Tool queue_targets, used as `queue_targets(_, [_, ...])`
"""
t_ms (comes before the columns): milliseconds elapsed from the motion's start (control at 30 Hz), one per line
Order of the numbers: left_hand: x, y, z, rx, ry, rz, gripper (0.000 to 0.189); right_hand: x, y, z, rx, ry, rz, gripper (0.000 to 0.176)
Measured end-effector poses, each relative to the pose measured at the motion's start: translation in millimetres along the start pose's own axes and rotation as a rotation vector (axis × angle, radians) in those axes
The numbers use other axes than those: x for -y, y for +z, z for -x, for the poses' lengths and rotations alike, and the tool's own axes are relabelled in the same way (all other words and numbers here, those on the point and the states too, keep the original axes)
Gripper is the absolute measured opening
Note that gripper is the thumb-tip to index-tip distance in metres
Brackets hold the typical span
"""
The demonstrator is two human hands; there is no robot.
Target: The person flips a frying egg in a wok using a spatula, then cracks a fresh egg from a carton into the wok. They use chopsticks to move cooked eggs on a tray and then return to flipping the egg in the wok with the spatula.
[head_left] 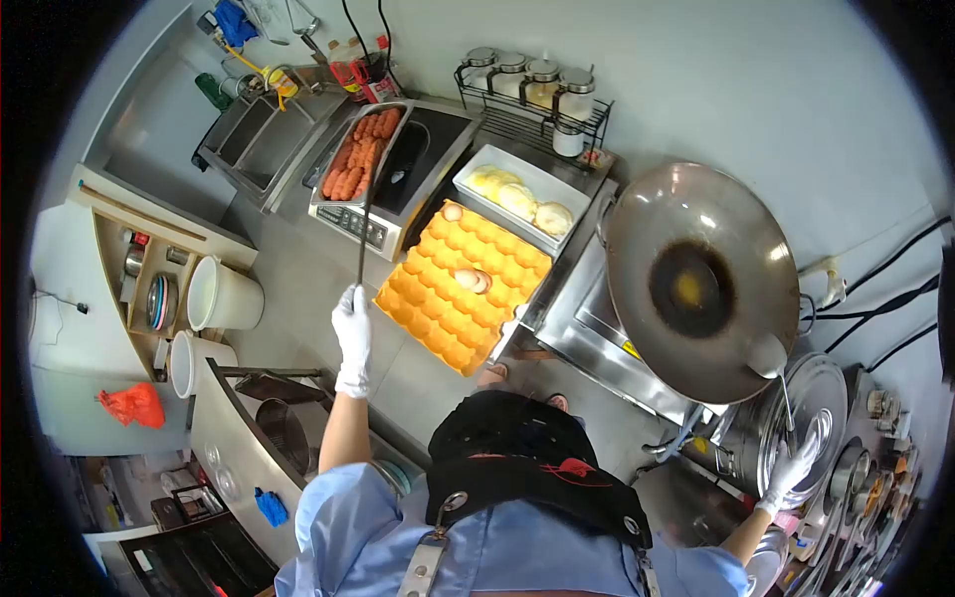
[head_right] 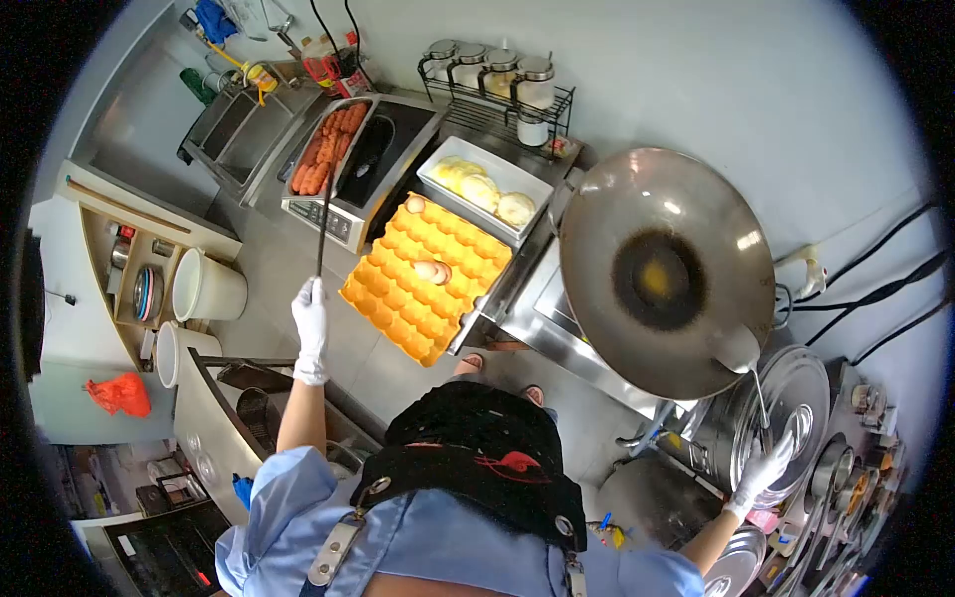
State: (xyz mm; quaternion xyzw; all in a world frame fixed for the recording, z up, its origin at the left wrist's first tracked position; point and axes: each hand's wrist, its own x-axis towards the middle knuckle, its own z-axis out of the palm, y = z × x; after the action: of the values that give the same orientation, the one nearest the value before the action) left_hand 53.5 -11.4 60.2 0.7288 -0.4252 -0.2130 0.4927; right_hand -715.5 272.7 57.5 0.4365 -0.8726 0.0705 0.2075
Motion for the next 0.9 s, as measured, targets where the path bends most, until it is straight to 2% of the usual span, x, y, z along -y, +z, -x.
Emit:
queue_targets(33, [0,0,-22,-0.073,0.125,-0.117,0.029,0,-2,3,-0.081,0.019,0.008,0.073])
queue_targets(100, [2,5,-71,-0.169,0.319,-0.322,0.028,42,-32,3,-0.233,0.101,-0.073,0.051])
queue_targets(167, [-4,12,-118,-0.204,0.475,-0.520,0.024,144,-91,5,-0.393,0.030,-0.284,0.038])
queue_targets(200, [2,19,-145,-0.243,0.453,-0.658,0.025,188,-102,9,-0.386,0.027,-0.454,0.032])
queue_targets(233, [-3,28,-163,-0.259,0.413,-0.759,0.025,241,-117,15,-0.278,0.076,-0.614,0.027])
queue_targets(267, [8,36,-189,-0.276,0.479,-0.782,0.025,287,-121,19,-0.120,0.035,-0.789,0.026])
queue_targets(300, [-3,44,-198,-0.246,0.383,-0.837,0.025,349,-138,20,0.015,0.033,-0.923,0.024])
queue_targets(333, [1,51,-214,-0.262,0.436,-0.842,0.024,388,-127,27,0.155,-0.074,-0.986,0.022])
queue_targets(367, [7,57,-226,-0.278,0.490,-0.843,0.024,423,-105,32,0.112,-0.404,-0.951,0.022])
queue_targets(400, [8,60,-231,-0.260,0.490,-0.840,0.024,457,-80,41,0.229,-0.496,-0.930,0.024])
queue_targets(433, [4,64,-235,-0.231,0.510,-0.865,0.024,501,-76,42,0.224,-0.577,-1.061,0.025])
queue_targets(500, [8,71,-242,-0.199,0.527,-0.892,0.023,563,-55,51,0.410,-0.512,-1.185,0.028])
queue_targets(600, [15,74,-248,-0.186,0.657,-0.986,0.026,631,-28,38,0.387,-0.618,-1.094,0.034])
queue_targets(667, [15,74,-248,-0.155,0.648,-0.984,0.028,669,-9,24,0.408,-0.622,-1.026,0.036])
queue_targets(733, [16,73,-249,-0.126,0.634,-0.990,0.030,703,6,10,0.278,-0.738,-0.879,0.039])
queue_targets(900, [12,67,-248,-0.103,0.671,-0.823,0.044,775,39,-10,0.164,-0.893,-0.709,0.039])
